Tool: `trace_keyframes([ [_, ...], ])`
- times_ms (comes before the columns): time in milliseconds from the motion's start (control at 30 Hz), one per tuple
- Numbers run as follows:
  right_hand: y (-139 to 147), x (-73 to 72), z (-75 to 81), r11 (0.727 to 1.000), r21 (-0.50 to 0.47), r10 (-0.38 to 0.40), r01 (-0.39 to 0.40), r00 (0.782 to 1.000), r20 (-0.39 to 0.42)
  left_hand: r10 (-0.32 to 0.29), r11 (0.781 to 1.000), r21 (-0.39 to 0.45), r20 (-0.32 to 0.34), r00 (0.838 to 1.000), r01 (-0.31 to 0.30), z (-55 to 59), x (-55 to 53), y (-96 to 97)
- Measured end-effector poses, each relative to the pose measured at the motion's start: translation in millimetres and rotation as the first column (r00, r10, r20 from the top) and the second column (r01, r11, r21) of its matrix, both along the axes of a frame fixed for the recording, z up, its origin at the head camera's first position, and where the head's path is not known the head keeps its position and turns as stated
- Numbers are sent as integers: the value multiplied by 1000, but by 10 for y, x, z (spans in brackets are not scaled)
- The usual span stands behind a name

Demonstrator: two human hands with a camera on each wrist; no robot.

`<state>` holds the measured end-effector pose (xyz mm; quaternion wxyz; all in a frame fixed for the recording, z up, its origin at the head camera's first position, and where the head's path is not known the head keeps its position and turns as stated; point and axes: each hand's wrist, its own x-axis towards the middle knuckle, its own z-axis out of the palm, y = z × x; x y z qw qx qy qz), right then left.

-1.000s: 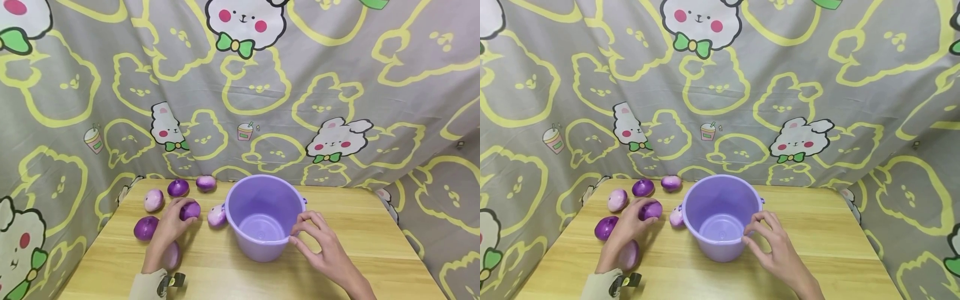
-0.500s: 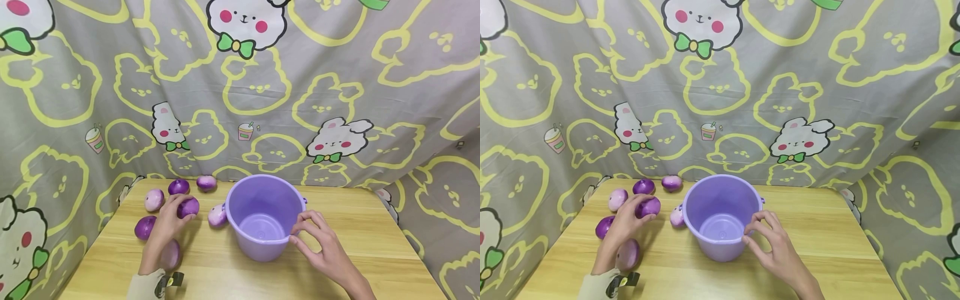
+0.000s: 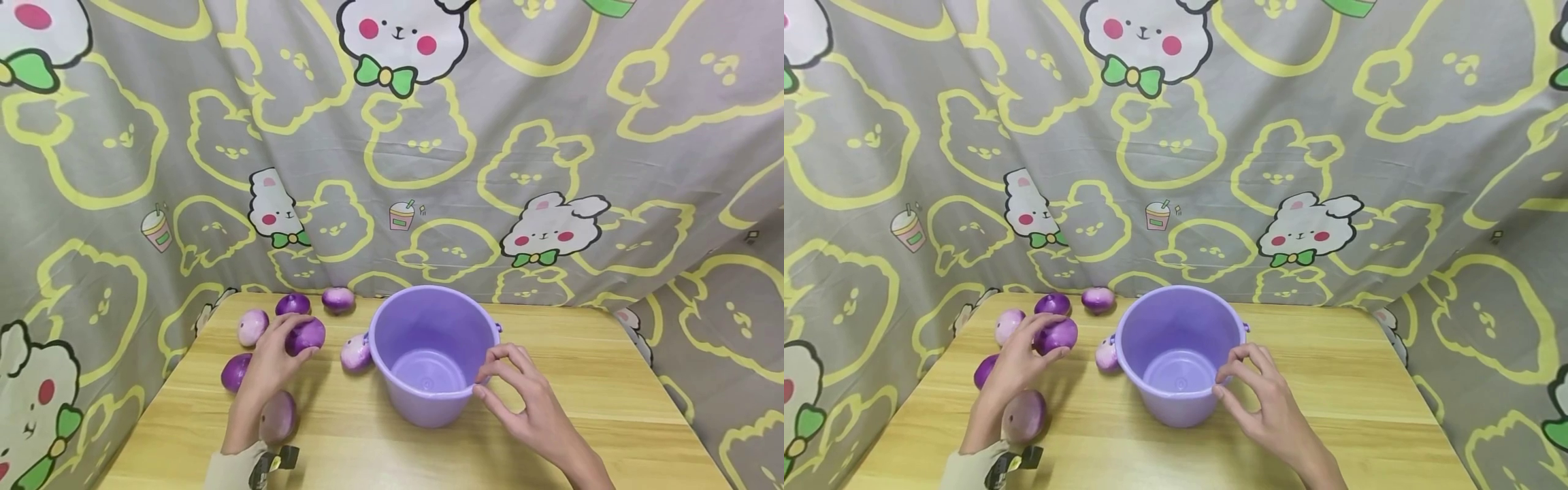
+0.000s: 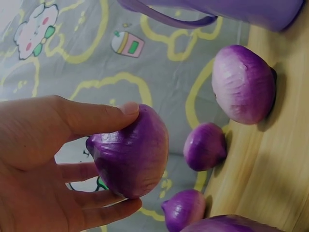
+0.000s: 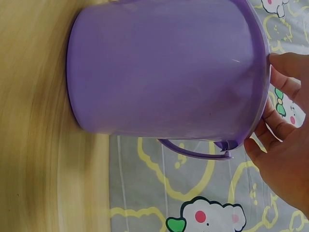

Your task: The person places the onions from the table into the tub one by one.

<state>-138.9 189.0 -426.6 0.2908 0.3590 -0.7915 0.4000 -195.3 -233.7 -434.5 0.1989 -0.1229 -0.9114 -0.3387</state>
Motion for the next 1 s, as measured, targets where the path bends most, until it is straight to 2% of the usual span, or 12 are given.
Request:
trace_keyframes([
  [200,3,-4,-5,1000,-1,1,-1,1000,1,-16,1000,4,-45,999,16,45,12,9],
  [433,3,-3,-10,1000,2,-4,4,1000,7,-18,999,25,-47,999,19,117,58,32],
  [667,-1,4,-3,1000,7,-14,14,1000,8,-34,999,35,-78,996,36,177,96,53],
  [800,-2,4,-4,1000,8,-17,17,1000,9,-34,998,44,-71,997,37,211,119,57],
  [1000,-4,2,4,1000,10,-14,14,1000,7,-29,998,64,-25,999,31,267,154,67],
])
